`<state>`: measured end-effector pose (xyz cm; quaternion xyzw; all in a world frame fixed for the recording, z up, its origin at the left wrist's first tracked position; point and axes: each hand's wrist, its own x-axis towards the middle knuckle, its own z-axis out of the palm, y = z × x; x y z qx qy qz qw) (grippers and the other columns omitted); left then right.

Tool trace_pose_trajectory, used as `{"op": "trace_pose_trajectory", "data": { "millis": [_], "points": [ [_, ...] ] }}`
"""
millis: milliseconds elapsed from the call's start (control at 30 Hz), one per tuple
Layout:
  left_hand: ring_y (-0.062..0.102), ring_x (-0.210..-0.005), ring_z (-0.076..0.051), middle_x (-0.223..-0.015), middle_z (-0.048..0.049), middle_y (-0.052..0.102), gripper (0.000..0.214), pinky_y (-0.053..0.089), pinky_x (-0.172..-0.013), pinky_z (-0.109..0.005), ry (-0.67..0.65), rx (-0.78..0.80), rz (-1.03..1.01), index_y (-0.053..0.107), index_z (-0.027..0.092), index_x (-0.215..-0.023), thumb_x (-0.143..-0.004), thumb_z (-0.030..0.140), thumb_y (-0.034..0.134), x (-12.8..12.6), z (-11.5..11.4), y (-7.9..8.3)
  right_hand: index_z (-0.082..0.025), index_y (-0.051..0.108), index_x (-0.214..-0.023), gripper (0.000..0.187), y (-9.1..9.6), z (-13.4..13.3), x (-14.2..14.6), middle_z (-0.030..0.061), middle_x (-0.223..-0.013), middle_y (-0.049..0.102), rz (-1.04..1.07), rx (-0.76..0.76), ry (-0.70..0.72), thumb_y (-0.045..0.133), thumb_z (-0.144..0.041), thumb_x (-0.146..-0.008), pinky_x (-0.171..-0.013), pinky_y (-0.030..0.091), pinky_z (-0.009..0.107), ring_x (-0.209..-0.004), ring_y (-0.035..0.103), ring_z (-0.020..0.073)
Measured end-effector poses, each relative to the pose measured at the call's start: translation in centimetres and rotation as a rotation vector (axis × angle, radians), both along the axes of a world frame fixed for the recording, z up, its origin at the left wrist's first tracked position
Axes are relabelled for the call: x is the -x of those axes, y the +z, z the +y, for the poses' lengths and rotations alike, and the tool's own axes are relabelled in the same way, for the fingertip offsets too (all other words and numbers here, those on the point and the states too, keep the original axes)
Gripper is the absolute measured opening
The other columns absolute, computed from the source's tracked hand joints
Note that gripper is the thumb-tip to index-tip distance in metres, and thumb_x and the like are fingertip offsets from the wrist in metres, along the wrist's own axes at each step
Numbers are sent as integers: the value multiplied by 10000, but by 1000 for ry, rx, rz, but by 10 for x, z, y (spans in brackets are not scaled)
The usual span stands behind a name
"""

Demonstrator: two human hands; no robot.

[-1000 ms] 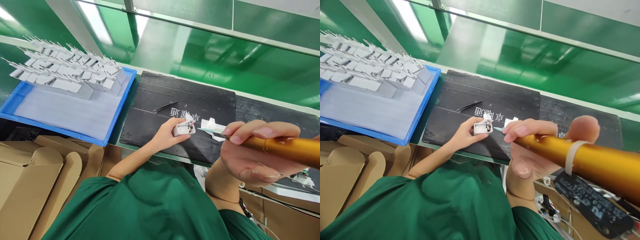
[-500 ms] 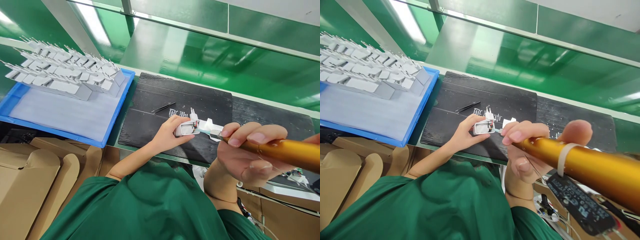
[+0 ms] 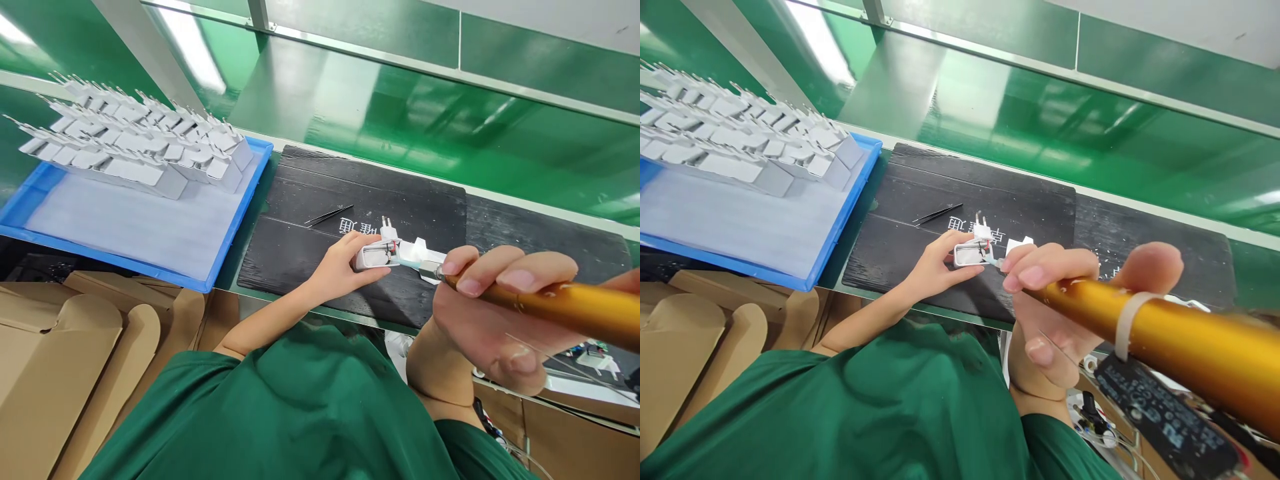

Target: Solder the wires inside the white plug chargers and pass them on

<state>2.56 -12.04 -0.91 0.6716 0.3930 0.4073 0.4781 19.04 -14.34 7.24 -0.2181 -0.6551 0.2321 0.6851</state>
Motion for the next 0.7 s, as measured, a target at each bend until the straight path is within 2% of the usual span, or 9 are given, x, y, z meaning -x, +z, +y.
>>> {"op": "trace_pose_trajectory", "data": {
  "millis": [100,167,233,300,367,533,633,700],
  "points": [
    [649,-957,-194,-1140,-82,664,458,550,-697,-250,-23,-6,-58,663,199,-1189,-780,361,791,-8,2,-6,-316,640,-1086,313,7,-8,9,-15,-817,564,26,86,-55,685,-426,-797,-617,570,391,-588,527,131],
    [649,-969,-198,-1156,-92,661,448,550,-680,-245,-51,-37,-97,671,189,-1164,-773,371,794,-14,3,-8,-328,643,-1114,326,10,-12,13,-14,-854,588,19,132,-53,704,-416,-806,-672,587,399,-627,554,133],
    [648,-990,-204,-1159,-100,659,438,548,-668,-242,-73,-74,-141,672,187,-1150,-780,391,788,-18,4,-8,-382,600,-1254,470,11,-14,14,-21,-884,611,23,159,-30,728,-406,-802,-711,602,395,-658,573,137],
    [647,-999,-209,-1141,-101,662,441,553,-692,-257,-73,-122,-182,670,187,-1143,-785,417,785,-22,3,-8,-455,488,-1387,685,8,-12,11,-39,-879,622,32,184,0,773,-418,-765,-716,612,387,-653,575,139],
    [647,-998,-214,-1125,-101,664,460,557,-735,-284,-62,-171,-205,666,186,-1138,-780,446,791,-24,3,-7,-497,430,-1419,776,4,-7,10,-57,-822,607,45,166,14,795,-454,-735,-681,612,378,-610,559,137],
    [646,-1014,-215,-1145,-111,658,471,550,-781,-301,-55,-225,-229,652,181,-1148,-805,483,769,-24,2,-6,-455,483,-1393,615,2,-3,15,-46,-750,552,96,120,-30,699,-446,-818,-592,585,384,-558,533,141],
    [652,-1014,-213,-1150,-112,663,473,550,-773,-296,-54,-217,-244,650,183,-1140,-794,476,782,-25,2,-7,-444,474,-1415,667,6,-6,13,-35,-774,565,80,118,0,719,-474,-795,-586,588,399,-576,541,150],
    [656,-1018,-216,-1148,-110,671,473,554,-775,-296,-54,-199,-251,653,184,-1138,-778,455,797,-26,2,-8,-464,444,-1435,720,8,-8,7,-32,-816,592,21,171,44,741,-501,-780,-648,611,423,-617,569,155]
  ]
}}
